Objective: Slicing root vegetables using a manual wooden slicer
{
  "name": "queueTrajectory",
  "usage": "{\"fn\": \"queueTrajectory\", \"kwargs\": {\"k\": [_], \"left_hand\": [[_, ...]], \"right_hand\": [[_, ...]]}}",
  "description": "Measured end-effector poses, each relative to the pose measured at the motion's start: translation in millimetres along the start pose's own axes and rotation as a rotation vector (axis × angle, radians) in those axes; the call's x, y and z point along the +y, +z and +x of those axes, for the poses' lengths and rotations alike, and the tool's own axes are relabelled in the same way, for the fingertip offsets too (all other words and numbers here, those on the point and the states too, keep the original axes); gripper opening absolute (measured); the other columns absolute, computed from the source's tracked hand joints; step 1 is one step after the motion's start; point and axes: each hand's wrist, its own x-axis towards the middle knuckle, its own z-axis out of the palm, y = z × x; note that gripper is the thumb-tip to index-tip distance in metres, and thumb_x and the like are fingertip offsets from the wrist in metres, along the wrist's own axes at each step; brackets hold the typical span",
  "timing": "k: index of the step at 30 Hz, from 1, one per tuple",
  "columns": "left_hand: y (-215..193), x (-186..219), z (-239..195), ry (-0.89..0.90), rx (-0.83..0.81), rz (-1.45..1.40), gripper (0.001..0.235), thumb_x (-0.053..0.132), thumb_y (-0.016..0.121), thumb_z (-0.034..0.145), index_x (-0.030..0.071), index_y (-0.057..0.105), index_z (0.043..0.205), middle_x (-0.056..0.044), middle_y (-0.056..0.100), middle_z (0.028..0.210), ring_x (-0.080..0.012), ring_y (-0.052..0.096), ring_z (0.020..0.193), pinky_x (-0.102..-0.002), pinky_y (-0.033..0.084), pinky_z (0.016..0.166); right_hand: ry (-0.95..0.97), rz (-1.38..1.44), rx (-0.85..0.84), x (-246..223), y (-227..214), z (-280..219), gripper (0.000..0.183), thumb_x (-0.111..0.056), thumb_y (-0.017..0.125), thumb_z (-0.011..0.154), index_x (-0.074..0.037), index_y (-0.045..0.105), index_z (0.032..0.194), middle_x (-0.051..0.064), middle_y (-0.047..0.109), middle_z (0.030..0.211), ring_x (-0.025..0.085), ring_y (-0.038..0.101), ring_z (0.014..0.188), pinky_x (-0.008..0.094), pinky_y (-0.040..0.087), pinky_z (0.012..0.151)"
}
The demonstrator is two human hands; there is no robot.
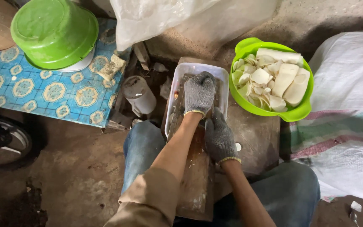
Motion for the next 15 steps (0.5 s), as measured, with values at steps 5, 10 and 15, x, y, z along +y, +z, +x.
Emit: {"fn": "queueTrajectory", "kwargs": {"k": [5, 10, 15], "left_hand": [[7.7, -9.2, 13.1, -0.049, 0.024, -0.013, 0.023, 0.023, 0.054, 0.084, 0.022, 0.075, 0.075, -0.008, 0.075, 0.078, -0.0347, 0.073, 0.095, -0.047, 0.058, 0.083], [13.4, -10.7, 24.9, -0.018, 0.025, -0.009, 0.023, 0.020, 0.054, 0.085, 0.018, 0.075, 0.075, -0.012, 0.075, 0.081, -0.0389, 0.072, 0.095, -0.050, 0.056, 0.081], [19.0, -18.0, 41.8, -0.011, 0.014, -0.007, 0.024, 0.022, 0.054, 0.084, 0.018, 0.077, 0.076, -0.014, 0.076, 0.082, -0.0408, 0.071, 0.098, -0.051, 0.056, 0.085]], "right_hand": [[0.057, 0.002, -0.007, 15.4, 6.3, 8.4, 0.052, -0.036, 0.047, 0.101, -0.030, 0.046, 0.152, 0.013, 0.055, 0.149, 0.045, 0.054, 0.131, 0.058, 0.044, 0.112], [0.082, -0.001, -0.024, 18.9, 7.8, 9.5, 0.053, -0.034, 0.046, 0.101, -0.022, 0.047, 0.153, 0.018, 0.054, 0.151, 0.048, 0.053, 0.131, 0.059, 0.043, 0.113], [0.141, -0.084, -0.064, 1.7, -4.4, 4.5, 0.058, -0.042, 0.044, 0.100, -0.025, 0.043, 0.156, 0.013, 0.053, 0.153, 0.045, 0.053, 0.133, 0.059, 0.042, 0.115]]}}
